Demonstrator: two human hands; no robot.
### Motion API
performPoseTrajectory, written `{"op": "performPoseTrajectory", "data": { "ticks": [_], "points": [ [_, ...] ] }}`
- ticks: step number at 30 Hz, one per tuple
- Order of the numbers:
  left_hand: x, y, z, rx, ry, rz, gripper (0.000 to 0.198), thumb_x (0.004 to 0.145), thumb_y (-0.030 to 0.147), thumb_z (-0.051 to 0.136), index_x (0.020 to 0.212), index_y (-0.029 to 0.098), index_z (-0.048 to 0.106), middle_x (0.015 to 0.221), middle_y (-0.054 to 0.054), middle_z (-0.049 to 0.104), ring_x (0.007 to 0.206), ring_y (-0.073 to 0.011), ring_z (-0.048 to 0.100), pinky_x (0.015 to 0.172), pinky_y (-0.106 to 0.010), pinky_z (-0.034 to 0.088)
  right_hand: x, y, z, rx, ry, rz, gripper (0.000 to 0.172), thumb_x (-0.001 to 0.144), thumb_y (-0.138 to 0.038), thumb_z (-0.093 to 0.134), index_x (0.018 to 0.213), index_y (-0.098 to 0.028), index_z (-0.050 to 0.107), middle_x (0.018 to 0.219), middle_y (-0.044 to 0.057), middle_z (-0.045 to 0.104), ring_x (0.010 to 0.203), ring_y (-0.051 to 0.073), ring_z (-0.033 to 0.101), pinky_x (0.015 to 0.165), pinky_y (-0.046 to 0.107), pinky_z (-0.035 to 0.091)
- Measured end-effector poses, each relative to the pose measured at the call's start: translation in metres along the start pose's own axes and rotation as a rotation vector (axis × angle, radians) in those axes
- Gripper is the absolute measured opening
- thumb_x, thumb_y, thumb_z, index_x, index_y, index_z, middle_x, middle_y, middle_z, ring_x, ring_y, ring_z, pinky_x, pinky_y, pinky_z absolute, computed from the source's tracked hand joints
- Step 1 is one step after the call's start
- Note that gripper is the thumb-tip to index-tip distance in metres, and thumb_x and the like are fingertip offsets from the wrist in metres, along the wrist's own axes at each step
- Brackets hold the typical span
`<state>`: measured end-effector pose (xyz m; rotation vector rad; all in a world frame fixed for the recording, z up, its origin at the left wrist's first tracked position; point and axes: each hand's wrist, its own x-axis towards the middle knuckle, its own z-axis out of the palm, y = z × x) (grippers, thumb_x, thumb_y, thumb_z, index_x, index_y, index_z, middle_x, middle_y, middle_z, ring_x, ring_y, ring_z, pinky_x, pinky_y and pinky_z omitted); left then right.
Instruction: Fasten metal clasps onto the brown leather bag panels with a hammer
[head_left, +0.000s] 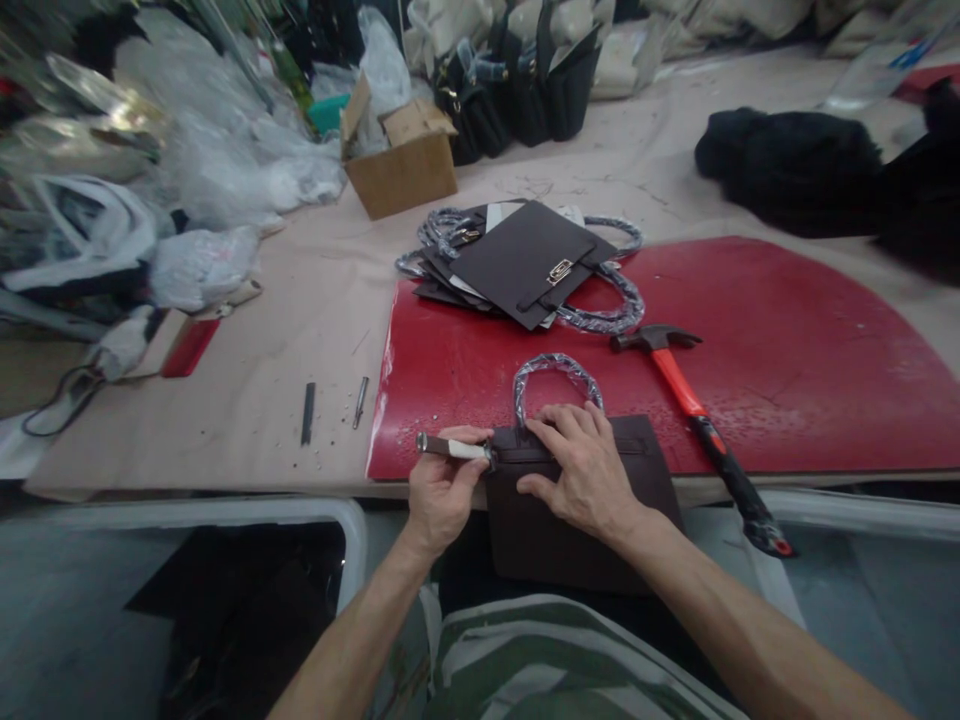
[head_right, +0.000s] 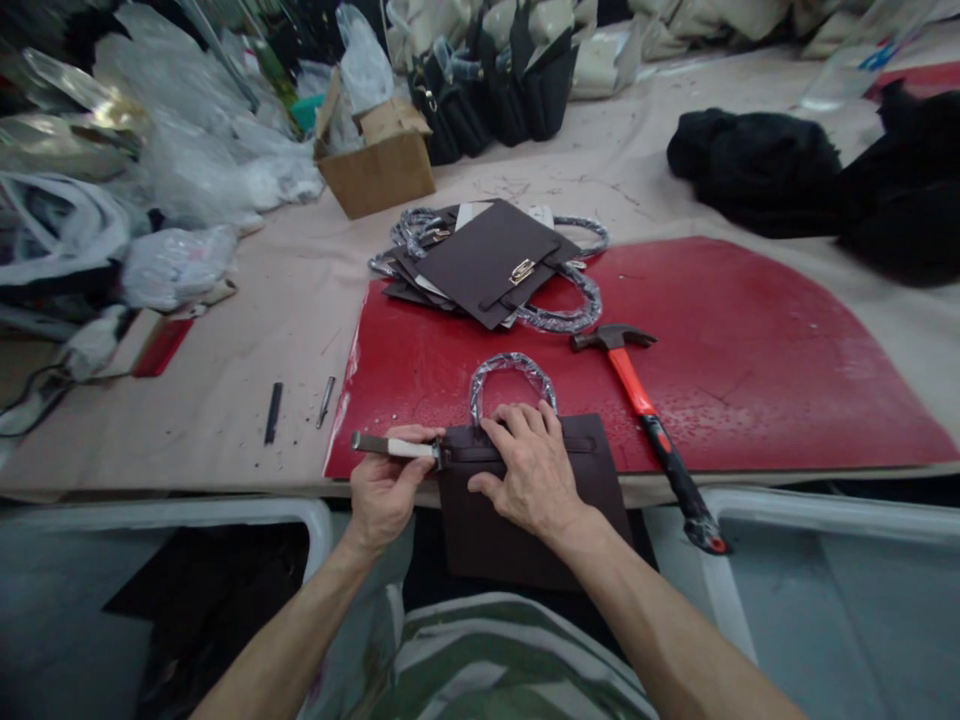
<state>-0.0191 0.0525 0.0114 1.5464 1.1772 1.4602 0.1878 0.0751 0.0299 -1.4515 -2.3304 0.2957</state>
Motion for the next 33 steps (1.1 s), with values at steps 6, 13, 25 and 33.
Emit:
{"op": "performPoseTrajectory", "data": {
  "ticks": [6, 13, 25, 33],
  "points": [
    [-0.002, -0.005, 0.006, 0.016, -0.060, 0.180, 0.018, 0.090, 0.011, 0.063, 0.106, 0.018, 0.060, 0.108, -0.008, 0.067, 0.107, -0.0223, 0.067, 0.097, -0.045, 0.056, 0.000, -0.001, -0.001, 0.011, 0.009, 0.003, 0.067, 0.068, -0.047, 0.087, 0.123, -0.018, 0.063, 0.124, 0.009, 0.060, 0.116, 0.031, 0.049, 0.116, 0.053, 0.025],
    [-0.002, -0.009, 0.007, 0.046, -0.094, 0.234, 0.021, 0.091, 0.009, 0.060, 0.110, 0.019, 0.057, 0.111, -0.009, 0.066, 0.109, -0.0220, 0.066, 0.097, -0.046, 0.056, 0.000, -0.002, -0.001, 0.006, 0.018, -0.013, 0.065, 0.070, -0.048, 0.085, 0.123, -0.018, 0.062, 0.123, 0.009, 0.060, 0.116, 0.031, 0.050, 0.115, 0.053, 0.026],
    [-0.021, -0.013, 0.017, 0.275, 0.078, 0.246, 0.016, 0.095, 0.011, 0.052, 0.109, 0.017, 0.052, 0.117, -0.012, 0.066, 0.114, -0.0224, 0.064, 0.098, -0.045, 0.055, 0.000, 0.001, 0.002, 0.024, 0.011, 0.008, 0.065, 0.070, -0.048, 0.084, 0.125, -0.019, 0.062, 0.127, 0.009, 0.059, 0.119, 0.031, 0.049, 0.118, 0.052, 0.022],
    [-0.022, -0.012, 0.021, 0.195, 0.091, 0.253, 0.019, 0.095, 0.008, 0.051, 0.111, 0.018, 0.050, 0.117, -0.012, 0.066, 0.115, -0.0215, 0.065, 0.098, -0.043, 0.056, -0.001, 0.002, 0.004, 0.020, -0.003, 0.013, 0.060, 0.075, -0.048, 0.080, 0.125, -0.019, 0.062, 0.127, 0.010, 0.060, 0.119, 0.032, 0.050, 0.117, 0.054, 0.022]
  ]
}}
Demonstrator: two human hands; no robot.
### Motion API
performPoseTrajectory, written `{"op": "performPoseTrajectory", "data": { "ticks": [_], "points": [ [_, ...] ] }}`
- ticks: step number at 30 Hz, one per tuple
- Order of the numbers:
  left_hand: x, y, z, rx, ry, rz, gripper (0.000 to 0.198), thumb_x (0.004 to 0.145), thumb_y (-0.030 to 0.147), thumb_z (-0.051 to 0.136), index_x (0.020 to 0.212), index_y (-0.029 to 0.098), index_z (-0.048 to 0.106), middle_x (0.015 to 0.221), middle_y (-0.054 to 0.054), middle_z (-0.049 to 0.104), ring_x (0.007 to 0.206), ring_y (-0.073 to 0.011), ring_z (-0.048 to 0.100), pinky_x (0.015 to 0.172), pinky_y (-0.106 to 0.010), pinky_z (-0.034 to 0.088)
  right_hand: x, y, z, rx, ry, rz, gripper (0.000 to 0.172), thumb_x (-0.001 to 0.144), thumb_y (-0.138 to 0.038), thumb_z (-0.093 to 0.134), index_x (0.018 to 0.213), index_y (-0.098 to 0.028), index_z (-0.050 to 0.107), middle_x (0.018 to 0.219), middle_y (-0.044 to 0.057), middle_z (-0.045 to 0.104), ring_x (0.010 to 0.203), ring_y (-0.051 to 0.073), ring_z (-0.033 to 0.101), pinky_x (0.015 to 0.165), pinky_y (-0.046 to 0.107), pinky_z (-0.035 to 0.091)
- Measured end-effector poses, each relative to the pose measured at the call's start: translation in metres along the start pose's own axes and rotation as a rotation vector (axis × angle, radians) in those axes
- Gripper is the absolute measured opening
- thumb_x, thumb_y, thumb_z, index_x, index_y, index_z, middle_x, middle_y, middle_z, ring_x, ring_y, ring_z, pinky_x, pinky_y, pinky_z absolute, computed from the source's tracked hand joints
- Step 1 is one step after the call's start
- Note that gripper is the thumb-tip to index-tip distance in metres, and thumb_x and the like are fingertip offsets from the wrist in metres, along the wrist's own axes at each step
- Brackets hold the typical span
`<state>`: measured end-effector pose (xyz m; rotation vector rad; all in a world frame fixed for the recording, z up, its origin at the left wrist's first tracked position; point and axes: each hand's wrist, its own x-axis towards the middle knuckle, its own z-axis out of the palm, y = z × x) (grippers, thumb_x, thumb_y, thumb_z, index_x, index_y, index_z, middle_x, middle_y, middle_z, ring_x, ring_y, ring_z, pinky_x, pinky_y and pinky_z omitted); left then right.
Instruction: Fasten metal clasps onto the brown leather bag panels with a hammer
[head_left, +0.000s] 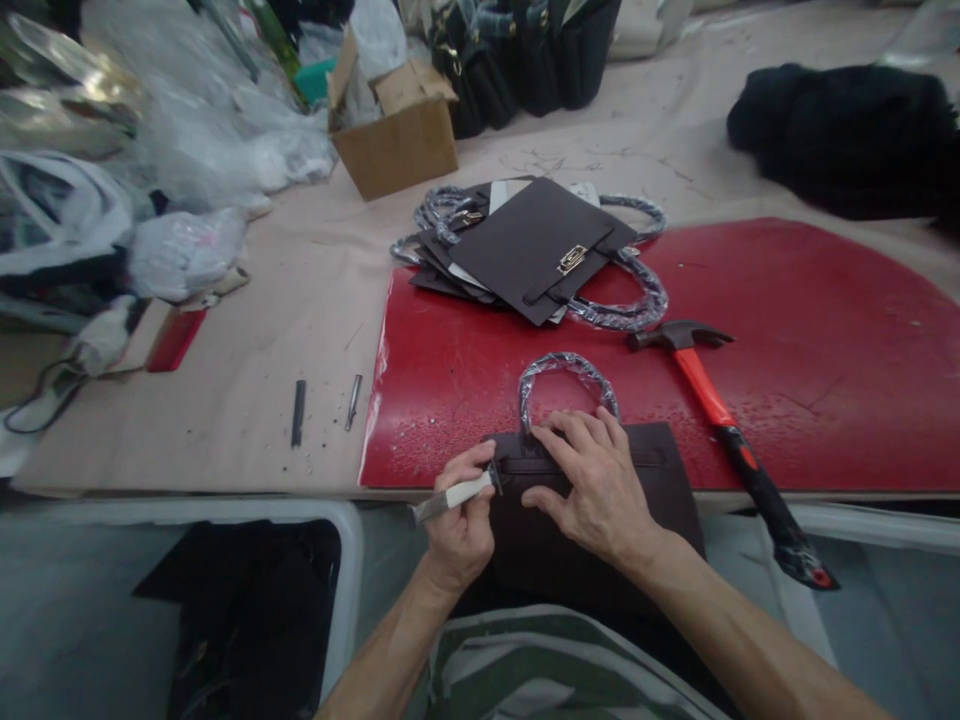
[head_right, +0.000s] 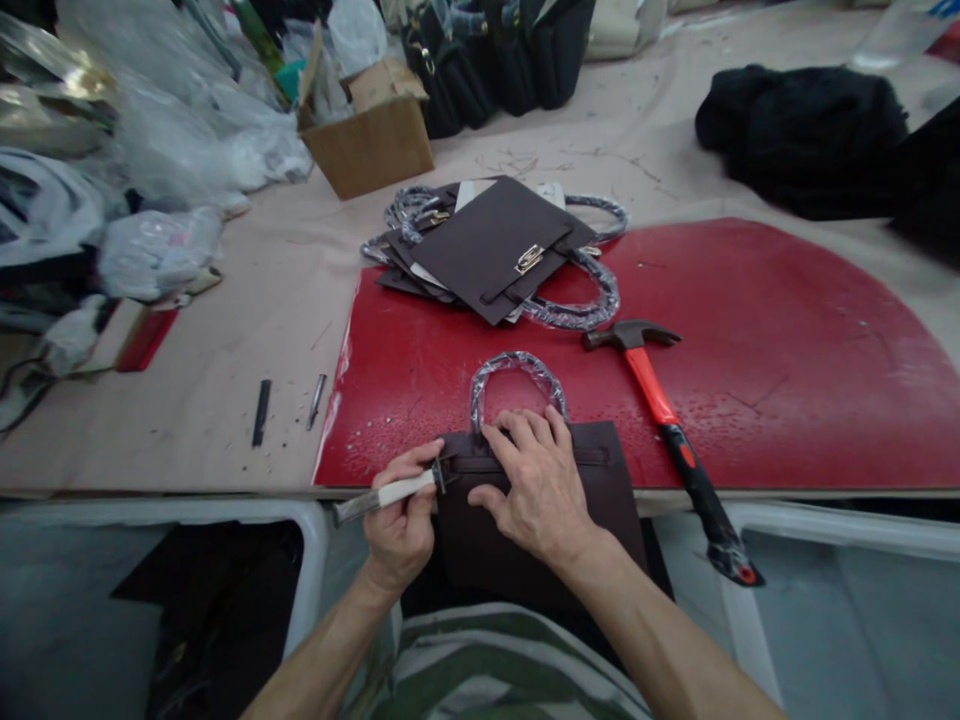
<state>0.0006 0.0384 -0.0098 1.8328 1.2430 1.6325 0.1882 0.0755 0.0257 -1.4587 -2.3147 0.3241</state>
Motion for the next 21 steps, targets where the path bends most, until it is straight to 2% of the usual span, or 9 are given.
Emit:
{"op": "performPoseTrajectory", "data": {
  "ticks": [12, 21],
  "points": [
    [-0.007, -0.012, -0.007, -0.137, -0.109, -0.034, 0.033, 0.091, 0.000, 0.049, 0.119, 0.017, 0.049, 0.125, -0.014, 0.062, 0.124, -0.0281, 0.060, 0.105, -0.053, 0.052, -0.002, 0.002, 0.002, -0.018, -0.042, -0.040, 0.060, 0.077, -0.044, 0.076, 0.127, -0.016, 0.057, 0.126, 0.013, 0.058, 0.117, 0.034, 0.048, 0.117, 0.057, 0.021],
    [0.002, -0.012, -0.010, -0.152, -0.179, -0.039, 0.033, 0.091, 0.000, 0.051, 0.119, 0.016, 0.051, 0.125, -0.014, 0.063, 0.122, -0.0279, 0.061, 0.103, -0.051, 0.054, 0.000, 0.002, 0.003, 0.006, -0.021, -0.052, 0.058, 0.080, -0.045, 0.073, 0.126, -0.015, 0.056, 0.125, 0.014, 0.057, 0.116, 0.034, 0.048, 0.115, 0.058, 0.023]
  ]
}}
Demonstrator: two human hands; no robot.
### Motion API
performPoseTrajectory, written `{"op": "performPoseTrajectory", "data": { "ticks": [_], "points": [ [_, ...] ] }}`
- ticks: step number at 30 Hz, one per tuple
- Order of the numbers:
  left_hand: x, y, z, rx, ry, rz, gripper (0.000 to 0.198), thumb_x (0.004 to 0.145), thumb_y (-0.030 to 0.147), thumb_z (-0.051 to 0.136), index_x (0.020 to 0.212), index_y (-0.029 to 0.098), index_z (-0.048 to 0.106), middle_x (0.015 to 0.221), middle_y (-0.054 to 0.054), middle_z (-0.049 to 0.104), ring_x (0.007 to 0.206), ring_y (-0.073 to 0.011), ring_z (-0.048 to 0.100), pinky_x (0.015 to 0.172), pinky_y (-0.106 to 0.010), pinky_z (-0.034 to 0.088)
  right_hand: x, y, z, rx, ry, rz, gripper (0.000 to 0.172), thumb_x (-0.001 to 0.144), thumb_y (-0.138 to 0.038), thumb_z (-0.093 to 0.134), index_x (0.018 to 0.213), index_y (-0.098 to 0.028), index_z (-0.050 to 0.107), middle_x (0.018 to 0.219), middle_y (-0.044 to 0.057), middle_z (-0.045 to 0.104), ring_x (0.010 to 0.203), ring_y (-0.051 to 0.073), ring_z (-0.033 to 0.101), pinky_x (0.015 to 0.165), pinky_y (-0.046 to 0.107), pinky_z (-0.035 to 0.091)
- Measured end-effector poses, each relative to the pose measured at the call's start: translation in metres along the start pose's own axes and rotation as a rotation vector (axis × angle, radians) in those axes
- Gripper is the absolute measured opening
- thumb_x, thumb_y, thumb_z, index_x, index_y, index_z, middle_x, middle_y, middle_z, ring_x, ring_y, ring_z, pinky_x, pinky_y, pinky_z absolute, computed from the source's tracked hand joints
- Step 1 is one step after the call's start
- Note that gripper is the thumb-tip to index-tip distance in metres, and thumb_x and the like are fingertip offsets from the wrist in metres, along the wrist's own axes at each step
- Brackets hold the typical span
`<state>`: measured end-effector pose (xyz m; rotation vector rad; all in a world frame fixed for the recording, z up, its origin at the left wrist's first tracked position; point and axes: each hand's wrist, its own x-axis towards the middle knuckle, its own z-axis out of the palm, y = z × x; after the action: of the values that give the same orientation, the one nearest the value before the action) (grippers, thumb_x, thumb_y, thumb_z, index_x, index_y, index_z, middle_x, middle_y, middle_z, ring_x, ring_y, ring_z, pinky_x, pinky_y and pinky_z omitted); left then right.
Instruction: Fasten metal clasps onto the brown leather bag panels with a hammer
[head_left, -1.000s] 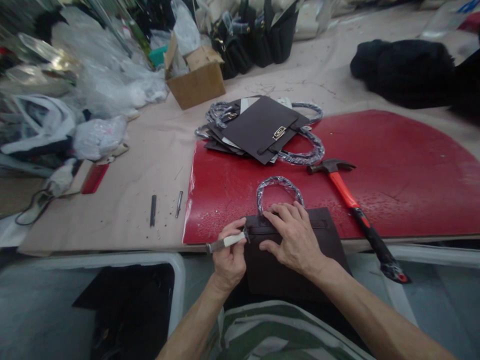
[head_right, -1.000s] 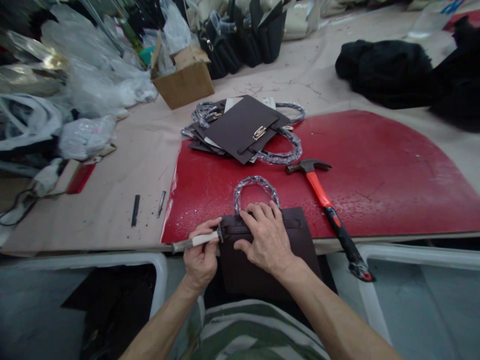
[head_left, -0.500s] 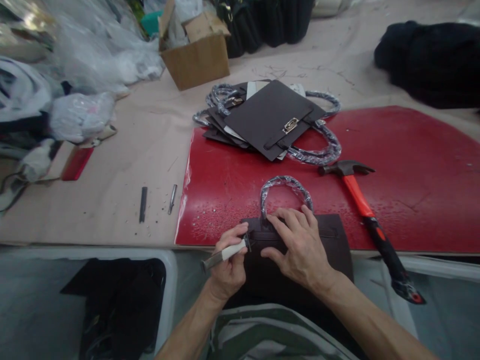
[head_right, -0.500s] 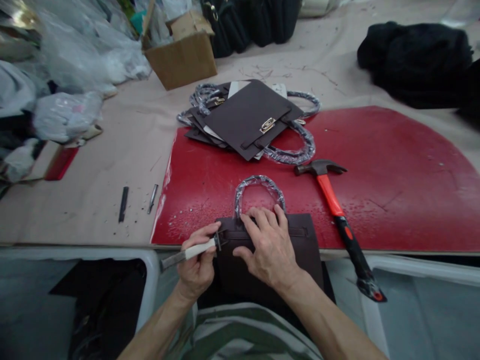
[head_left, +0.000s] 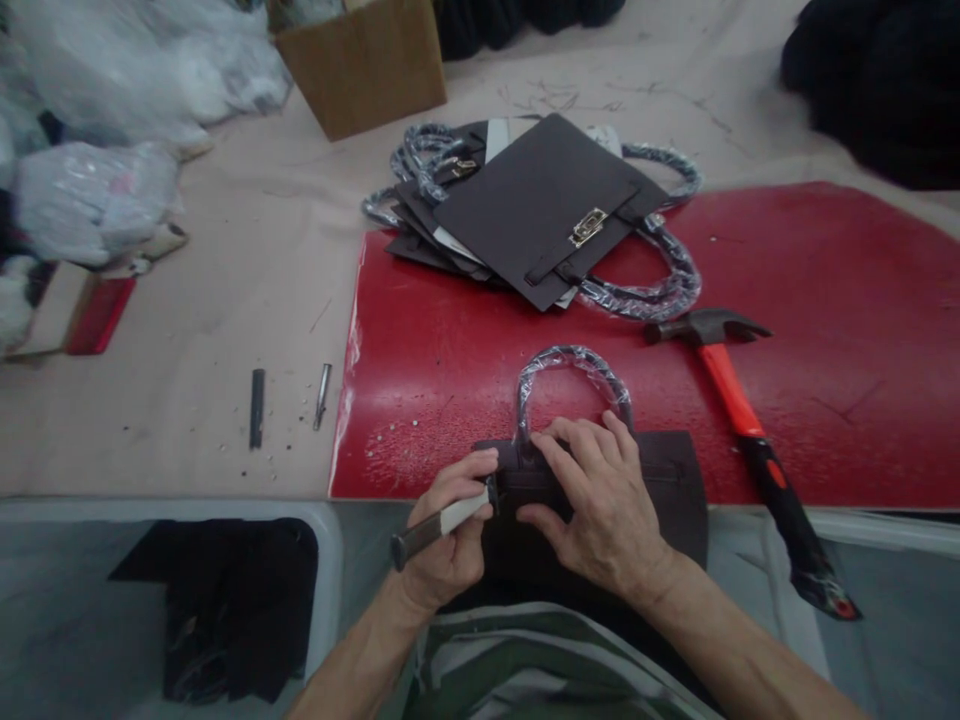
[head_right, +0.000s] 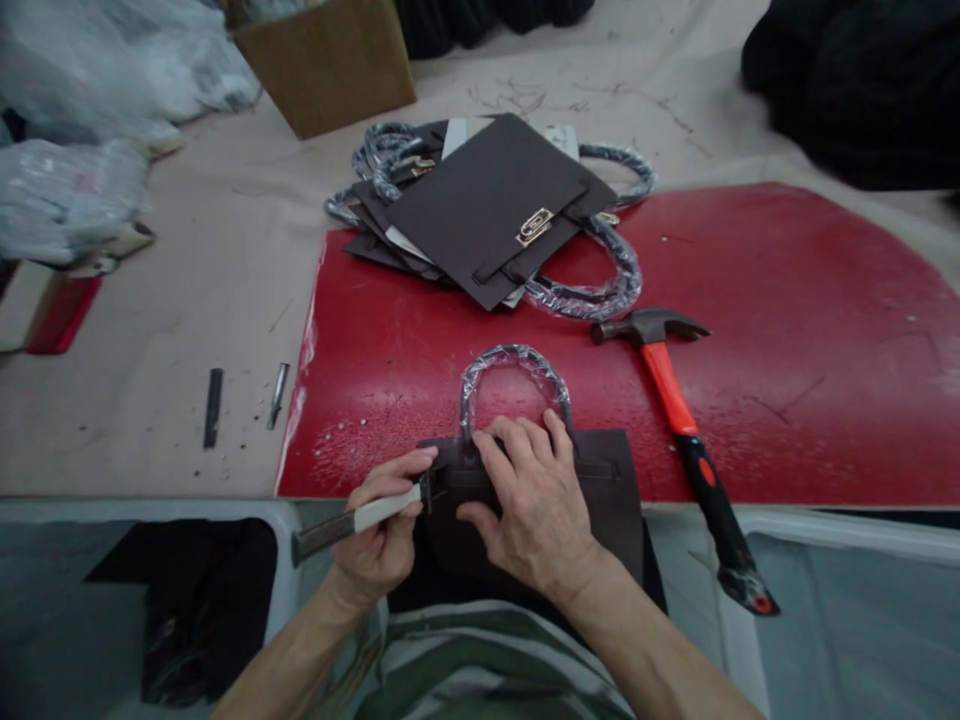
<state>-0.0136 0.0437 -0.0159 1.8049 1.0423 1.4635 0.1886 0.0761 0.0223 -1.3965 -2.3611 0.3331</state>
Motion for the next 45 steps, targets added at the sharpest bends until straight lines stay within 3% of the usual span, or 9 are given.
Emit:
{"op": "performPoseTrajectory", "data": {
  "ticks": [17, 24, 29, 33, 35, 38, 40, 43, 45],
  "points": [
    [0.024, 0.011, 0.009, 0.225, -0.060, 0.048, 0.026, 0.093, 0.007, 0.047, 0.115, 0.020, 0.051, 0.111, -0.011, 0.063, 0.110, -0.0223, 0.063, 0.093, -0.044, 0.057, 0.000, -0.001, -0.002, 0.026, -0.024, 0.020, 0.061, 0.076, -0.042, 0.077, 0.128, -0.016, 0.057, 0.126, 0.013, 0.058, 0.119, 0.033, 0.048, 0.118, 0.056, 0.020],
    [0.026, 0.012, 0.008, 0.312, -0.078, 0.048, 0.019, 0.092, 0.010, 0.050, 0.106, 0.019, 0.056, 0.109, -0.010, 0.067, 0.107, -0.0221, 0.066, 0.093, -0.041, 0.057, 0.001, -0.003, -0.008, 0.042, -0.012, 0.003, 0.062, 0.073, -0.041, 0.080, 0.125, -0.014, 0.059, 0.126, 0.013, 0.058, 0.116, 0.033, 0.049, 0.112, 0.055, 0.030],
    [0.029, 0.013, 0.009, 0.309, -0.087, 0.007, 0.021, 0.087, 0.009, 0.052, 0.104, 0.018, 0.059, 0.108, -0.010, 0.070, 0.104, -0.0221, 0.068, 0.092, -0.039, 0.058, -0.004, 0.009, -0.027, 0.218, 0.225, -0.064, 0.041, 0.083, -0.029, 0.068, 0.121, -0.015, 0.059, 0.119, 0.013, 0.060, 0.111, 0.029, 0.054, 0.097, 0.046, 0.046],
    [0.029, 0.013, 0.009, 0.283, -0.072, -0.017, 0.022, 0.086, 0.009, 0.053, 0.104, 0.018, 0.060, 0.107, -0.010, 0.071, 0.101, -0.0221, 0.070, 0.090, -0.038, 0.058, -0.024, 0.040, -0.060, -0.094, 0.426, 0.151, 0.031, 0.089, -0.030, 0.058, 0.113, -0.013, 0.063, 0.115, 0.016, 0.061, 0.106, 0.033, 0.055, 0.094, 0.048, 0.046],
    [0.029, 0.013, 0.010, 0.273, -0.069, -0.025, 0.022, 0.085, 0.010, 0.053, 0.104, 0.018, 0.061, 0.106, -0.010, 0.071, 0.100, -0.0218, 0.070, 0.090, -0.038, 0.058, -0.038, 0.058, -0.074, -0.286, 0.335, 0.325, 0.037, 0.088, -0.034, 0.057, 0.115, -0.009, 0.063, 0.115, 0.020, 0.060, 0.102, 0.037, 0.056, 0.086, 0.049, 0.047],
    [0.029, 0.013, 0.010, 0.271, -0.070, -0.039, 0.024, 0.085, 0.010, 0.052, 0.106, 0.018, 0.062, 0.104, -0.009, 0.071, 0.099, -0.0212, 0.069, 0.090, -0.037, 0.057, -0.054, 0.080, -0.084, -0.384, 0.057, 0.563, 0.037, 0.090, -0.037, 0.051, 0.110, -0.008, 0.062, 0.105, 0.023, 0.059, 0.091, 0.038, 0.060, 0.072, 0.045, 0.047],
    [0.029, 0.013, 0.011, 0.276, -0.076, -0.047, 0.025, 0.085, 0.010, 0.052, 0.107, 0.018, 0.062, 0.103, -0.009, 0.071, 0.097, -0.0213, 0.069, 0.089, -0.037, 0.057, -0.057, 0.087, -0.087, -0.210, 0.005, 0.697, 0.029, 0.090, -0.034, 0.048, 0.101, -0.011, 0.061, 0.098, 0.021, 0.058, 0.085, 0.035, 0.061, 0.068, 0.041, 0.045],
    [0.030, 0.014, 0.012, 0.276, -0.085, -0.048, 0.024, 0.084, 0.010, 0.054, 0.105, 0.019, 0.062, 0.098, -0.008, 0.071, 0.092, -0.0216, 0.070, 0.085, -0.036, 0.058, -0.050, 0.089, -0.093, 0.410, 0.084, 0.911, 0.008, 0.077, -0.024, 0.057, 0.082, -0.018, 0.055, 0.080, 0.011, 0.056, 0.075, 0.027, 0.058, 0.062, 0.035, 0.043],
    [0.031, 0.015, 0.013, 0.271, -0.085, -0.042, 0.022, 0.084, 0.009, 0.055, 0.102, 0.019, 0.062, 0.095, -0.007, 0.071, 0.088, -0.0215, 0.069, 0.082, -0.036, 0.058, -0.043, 0.087, -0.100, 0.761, 0.070, 0.959, 0.011, 0.070, -0.022, 0.061, 0.074, -0.020, 0.051, 0.068, 0.005, 0.053, 0.063, 0.020, 0.054, 0.054, 0.030, 0.041]
  ]
}}
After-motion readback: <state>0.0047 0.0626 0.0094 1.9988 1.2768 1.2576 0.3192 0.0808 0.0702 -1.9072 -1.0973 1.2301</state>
